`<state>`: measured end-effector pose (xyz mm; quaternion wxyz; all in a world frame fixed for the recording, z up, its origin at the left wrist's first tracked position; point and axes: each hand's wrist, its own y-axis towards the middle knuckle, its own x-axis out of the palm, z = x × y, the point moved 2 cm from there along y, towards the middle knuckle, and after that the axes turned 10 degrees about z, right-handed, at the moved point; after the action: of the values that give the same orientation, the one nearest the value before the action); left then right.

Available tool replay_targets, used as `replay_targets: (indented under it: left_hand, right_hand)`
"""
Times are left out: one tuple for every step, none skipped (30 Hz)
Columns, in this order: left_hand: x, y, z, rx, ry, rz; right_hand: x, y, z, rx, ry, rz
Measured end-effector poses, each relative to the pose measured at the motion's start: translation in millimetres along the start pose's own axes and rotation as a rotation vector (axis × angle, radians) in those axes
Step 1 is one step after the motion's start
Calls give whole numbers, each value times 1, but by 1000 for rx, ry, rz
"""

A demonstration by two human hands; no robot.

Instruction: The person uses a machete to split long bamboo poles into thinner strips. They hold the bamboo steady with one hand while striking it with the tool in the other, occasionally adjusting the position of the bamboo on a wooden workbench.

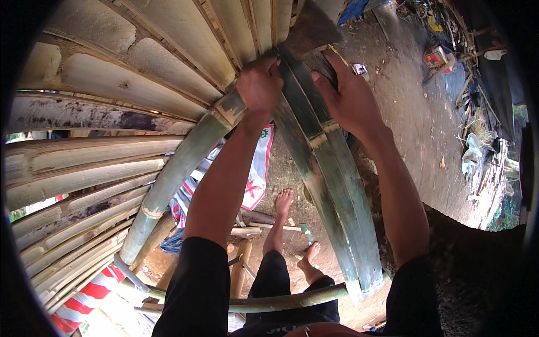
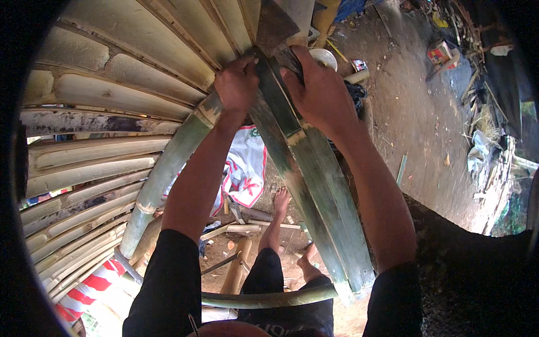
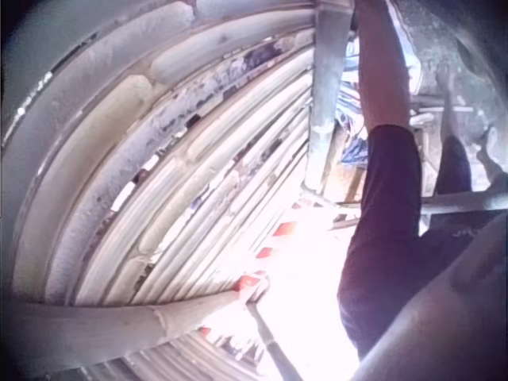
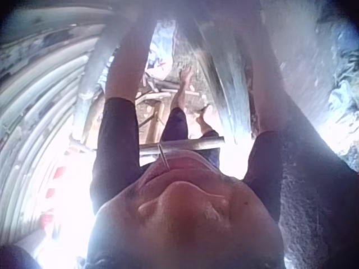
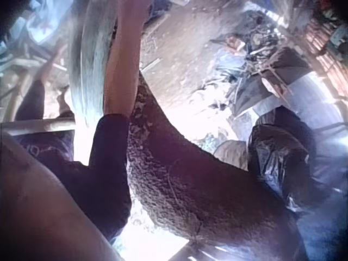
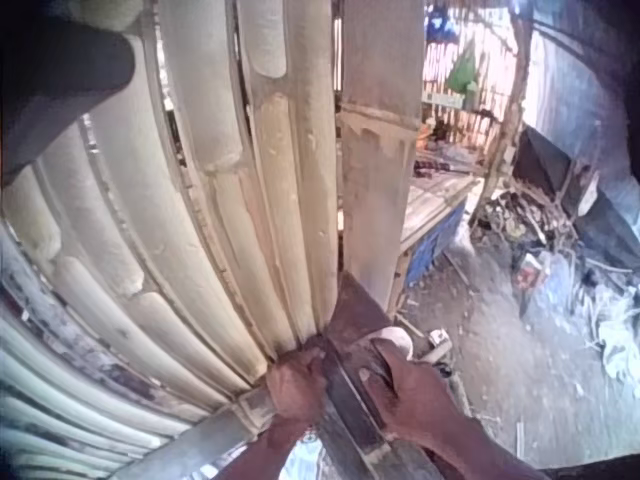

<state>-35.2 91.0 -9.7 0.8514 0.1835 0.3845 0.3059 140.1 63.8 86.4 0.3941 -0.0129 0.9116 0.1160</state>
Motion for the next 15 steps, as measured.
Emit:
replay_targets:
  left_hand:
    - [0,0,1,17,12,-1]
    - [0,0,1,34,23,-2]
    - [0,0,2,34,19,3]
    - [0,-1,2,33,16,8]
    - [0,-1,2,32,13,12]
    - [0,-1,1,43,-8,38]
    - [0,-2,0,53,-28,64]
    - [0,-2,0,63,-49,89]
    - [0,-3,-1,52,-56,88]
    - [0,-4,-1,43,-60,87]
    - [-1,-3,-1,33,-63,87]
    - [-2,-3,-2,21,-67,85]
    - [-1,-2,-3,8,-72,83]
    - [-1,-2,-3,-4,-77,81]
    - [-1,-3,-4,-7,-70,59]
  right_hand:
    - [4,6,2,-12,-29,-26]
    - [7,11,4,-24,-58,-50]
    - [11,15,7,-50,-58,-43]
    - [16,18,8,-76,-57,-37]
    - [18,19,10,-102,-57,-31]
    - [19,19,12,-99,-63,-38]
    - [20,19,10,-97,-69,-46]
    - [21,19,10,-94,-75,-54]
    - [21,19,9,-89,-80,-64]
    - [22,19,9,-85,-81,-74]
    - [23,19,8,-81,-82,-84]
    - [24,19,8,-75,-83,-90]
    - [25,19,8,-68,-85,-97]
    - [25,19,8,-61,-87,-103]
    - [26,18,7,-58,-82,-91]
